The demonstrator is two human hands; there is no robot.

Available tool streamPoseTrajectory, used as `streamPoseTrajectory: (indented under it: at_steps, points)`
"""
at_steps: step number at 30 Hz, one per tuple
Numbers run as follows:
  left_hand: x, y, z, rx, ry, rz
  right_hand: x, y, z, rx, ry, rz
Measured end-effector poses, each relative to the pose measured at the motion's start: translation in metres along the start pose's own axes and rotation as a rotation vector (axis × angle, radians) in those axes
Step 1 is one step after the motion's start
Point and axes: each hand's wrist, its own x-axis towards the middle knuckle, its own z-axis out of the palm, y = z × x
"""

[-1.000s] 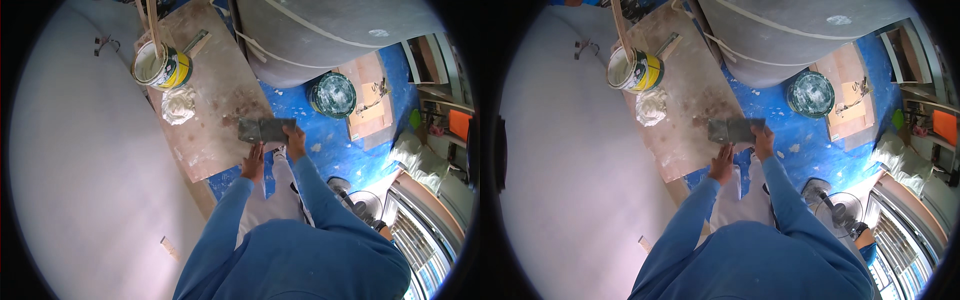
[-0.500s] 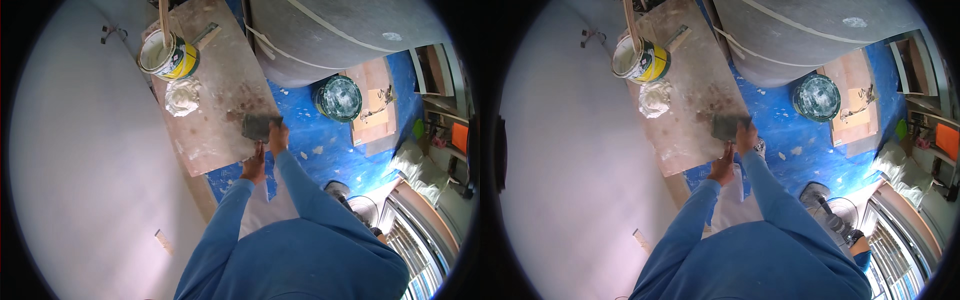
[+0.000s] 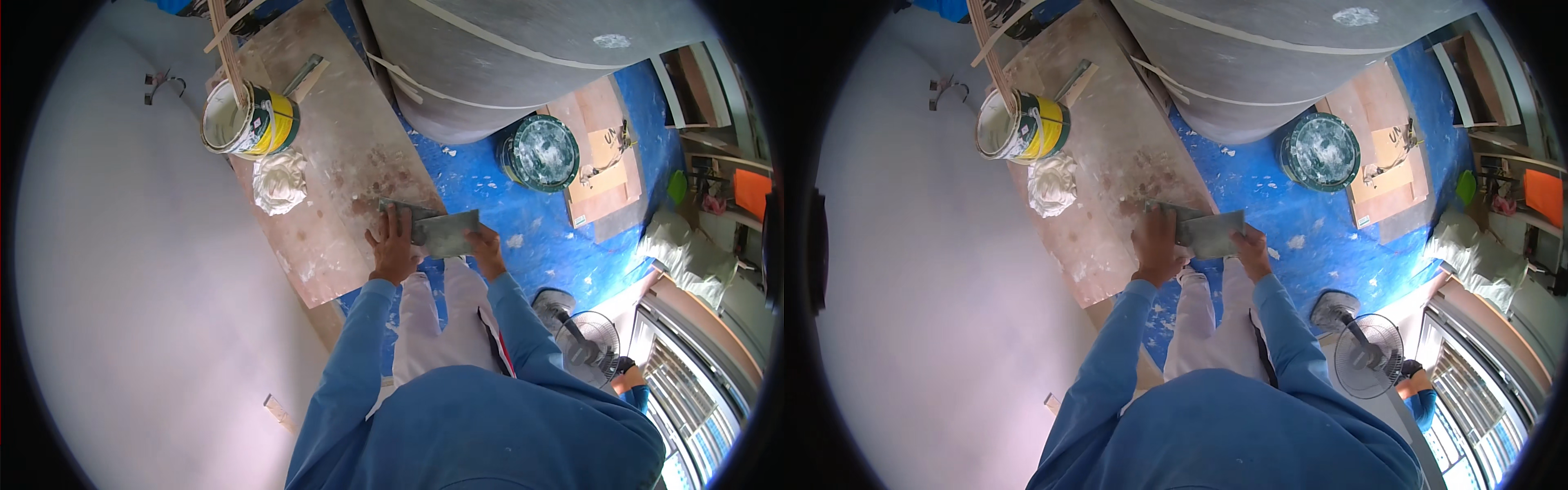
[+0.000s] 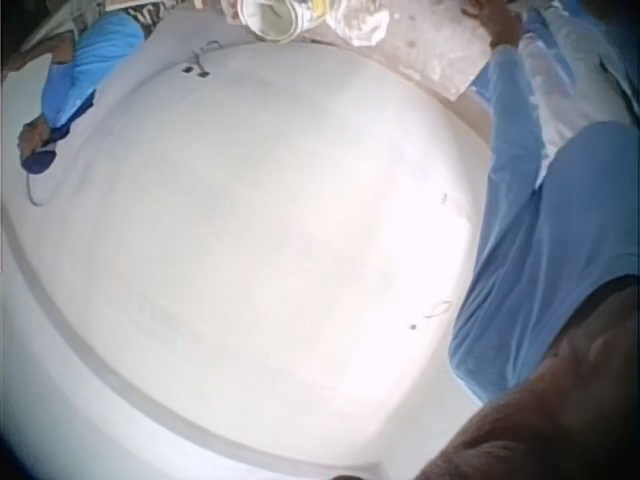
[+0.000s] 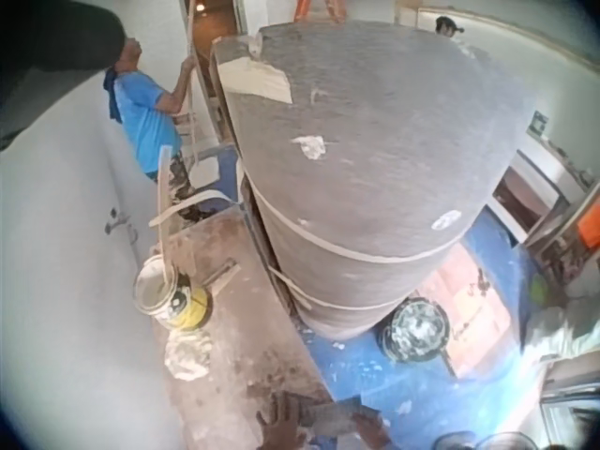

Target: The person applies patching compound to a wall using a putty knife and then sands the surface with a sanding block.

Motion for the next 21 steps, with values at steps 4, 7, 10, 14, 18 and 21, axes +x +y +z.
streamPoseTrajectory:
  at_steps: [4,7,10,14,18,21]
  points:
    - [0.010,-0.016,0.014,0.007,0.039,0.036,-0.003,-0.028,0.027,0.003,-0.060,-0.054]
    - [0.010,-0.019,0.011,0.021,0.035,0.064,-0.018,-0.051,0.016,0.053,0.009,-0.085]
    - [0.009,-0.023,0.015,0.023,0.067,0.085,-0.024,-0.047,-0.019,0.003,0.020,-0.047]
    - [0.012,-0.013,0.004,0.036,0.037,0.077,-0.009,-0.015,-0.020,-0.104,0.044,-0.094]
    - [0.015,-0.024,0.014,0.091,0.193,0.126,0.004,-0.026,0.030,-0.015,-0.064,-0.040]
    - [0.009,-0.046,-0.002,0.087,0.251,0.128,0.004,-0.024,0.045,0.183,-0.001,0.032]
